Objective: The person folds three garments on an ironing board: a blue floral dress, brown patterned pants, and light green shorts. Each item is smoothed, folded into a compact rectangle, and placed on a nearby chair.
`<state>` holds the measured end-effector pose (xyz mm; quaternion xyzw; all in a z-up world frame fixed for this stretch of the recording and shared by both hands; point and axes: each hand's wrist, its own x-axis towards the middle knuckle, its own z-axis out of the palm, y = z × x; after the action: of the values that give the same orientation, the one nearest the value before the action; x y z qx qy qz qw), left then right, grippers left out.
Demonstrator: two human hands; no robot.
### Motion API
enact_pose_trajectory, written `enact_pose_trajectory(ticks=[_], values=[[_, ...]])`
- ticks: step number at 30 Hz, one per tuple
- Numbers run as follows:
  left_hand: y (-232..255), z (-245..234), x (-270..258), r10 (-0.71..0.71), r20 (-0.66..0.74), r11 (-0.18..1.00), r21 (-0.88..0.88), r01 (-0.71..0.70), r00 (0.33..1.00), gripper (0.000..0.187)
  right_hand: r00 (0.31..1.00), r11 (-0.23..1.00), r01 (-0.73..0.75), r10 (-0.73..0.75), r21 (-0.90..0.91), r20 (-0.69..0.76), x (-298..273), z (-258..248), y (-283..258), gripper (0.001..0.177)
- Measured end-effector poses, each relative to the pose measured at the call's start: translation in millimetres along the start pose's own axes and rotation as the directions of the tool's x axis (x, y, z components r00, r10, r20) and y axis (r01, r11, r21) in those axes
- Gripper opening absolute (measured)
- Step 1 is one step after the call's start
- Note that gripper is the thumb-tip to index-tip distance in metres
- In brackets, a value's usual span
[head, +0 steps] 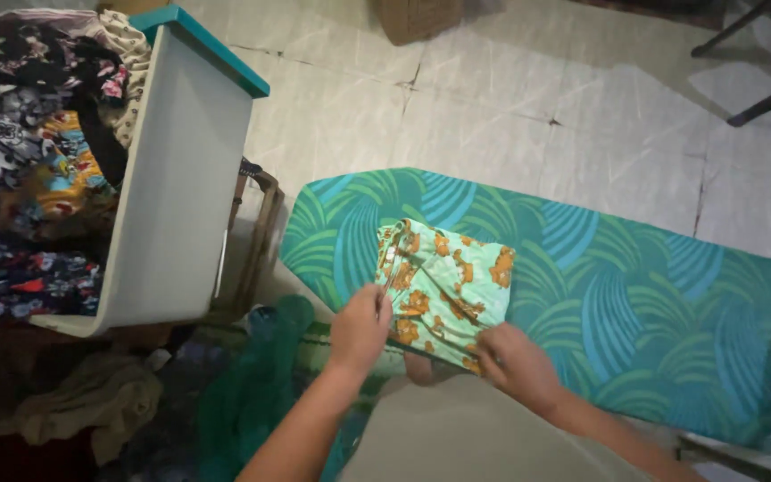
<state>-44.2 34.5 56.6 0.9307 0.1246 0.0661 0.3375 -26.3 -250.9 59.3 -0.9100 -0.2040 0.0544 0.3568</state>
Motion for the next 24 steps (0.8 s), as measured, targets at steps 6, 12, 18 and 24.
enact_pose_trajectory(ticks=[6,12,18,24], values=[[-7.7,4.6,-5.3,-0.056,0.041,0.998,-0.027,0.057,0.998,0.028,0.968,0.997,0.064,-0.051,-0.045,0.247,-17.5,1.5,8.3,0.017],[2.6,-4.8,-0.1,-0.17,0.089,0.985,0.006,0.17,0.981,0.025,0.966,1.0,-0.003,0.01,-0.025,0.258,-21.6,-1.8,9.6,0.016],[-31.4,5.3,-4.6,-0.199,0.088,0.853,-0.475,0.217,0.976,0.019,0.967,0.996,0.062,-0.074,0.058,0.245,-30.0,-9.5,18.2,0.018],[-100.2,35.1,-23.4,-0.362,0.285,0.51,-0.736,0.445,0.888,0.019,0.897,0.993,0.117,-0.111,0.013,0.427,-29.3,-12.9,15.7,0.021]])
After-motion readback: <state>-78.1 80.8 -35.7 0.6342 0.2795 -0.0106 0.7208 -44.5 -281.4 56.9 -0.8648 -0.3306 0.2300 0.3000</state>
